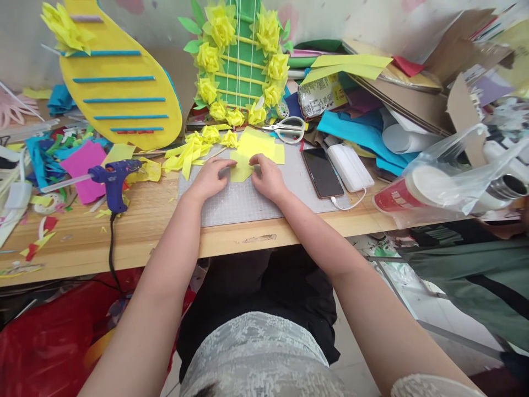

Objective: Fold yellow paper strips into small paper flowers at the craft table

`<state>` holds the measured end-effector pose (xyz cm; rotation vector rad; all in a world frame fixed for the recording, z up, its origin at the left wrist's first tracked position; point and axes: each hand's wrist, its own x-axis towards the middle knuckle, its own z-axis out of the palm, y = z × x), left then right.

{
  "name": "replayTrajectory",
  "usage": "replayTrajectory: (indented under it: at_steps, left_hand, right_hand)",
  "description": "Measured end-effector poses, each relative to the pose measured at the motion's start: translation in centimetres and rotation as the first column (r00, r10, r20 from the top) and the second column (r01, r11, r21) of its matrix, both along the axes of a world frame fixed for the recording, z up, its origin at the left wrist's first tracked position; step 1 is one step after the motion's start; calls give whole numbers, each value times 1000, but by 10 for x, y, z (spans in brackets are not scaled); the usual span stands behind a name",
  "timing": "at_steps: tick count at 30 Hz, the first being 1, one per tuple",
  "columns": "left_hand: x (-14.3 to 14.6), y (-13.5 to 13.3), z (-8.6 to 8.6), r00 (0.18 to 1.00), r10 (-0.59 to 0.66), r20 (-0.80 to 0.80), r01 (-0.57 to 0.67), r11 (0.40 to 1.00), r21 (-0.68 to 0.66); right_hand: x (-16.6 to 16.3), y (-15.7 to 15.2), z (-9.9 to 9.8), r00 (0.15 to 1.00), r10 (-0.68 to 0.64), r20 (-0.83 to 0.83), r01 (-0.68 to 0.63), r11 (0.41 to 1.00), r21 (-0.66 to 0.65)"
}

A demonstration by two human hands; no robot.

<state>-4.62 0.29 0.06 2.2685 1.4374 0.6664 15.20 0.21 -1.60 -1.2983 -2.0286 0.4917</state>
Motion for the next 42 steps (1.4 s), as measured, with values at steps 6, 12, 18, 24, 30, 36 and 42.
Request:
replayTrajectory:
  at_steps: [6, 12, 18, 24, 30, 36, 42]
  left_hand:
    - [12, -1, -1, 996, 81, -49, -79, 996, 36]
    - [14, -1, -4, 995, 102, -13, -101, 993, 55]
    - [9, -4, 0, 995, 97, -27, -96, 995, 26]
    - [13, -3, -1, 990, 140, -11, -140, 990, 26]
    - [14, -2, -2, 992, 126, -22, -125, 990, 60]
    - [24, -3, -2, 986, 163, -40, -162, 986, 38]
    - [33, -5, 1, 966, 251, -56, -253, 967, -19]
  right_hand:
    - [-9, -10, 7, 948, 153, 277, -183, 979, 87]
    - [-19, -6, 5, 932, 101, 348, -127, 990, 54]
    - [-17, -5, 6, 970, 94, 226, -99, 995, 12]
    - [-13, -9, 7, 966, 176, 187, -183, 983, 22]
    - [-15, -3, 1, 981, 141, 137, -143, 990, 7]
    - [-11, 1, -6, 989, 128, -76, -132, 990, -42]
    - [-7, 5, -10, 960, 128, -248, -163, 978, -126]
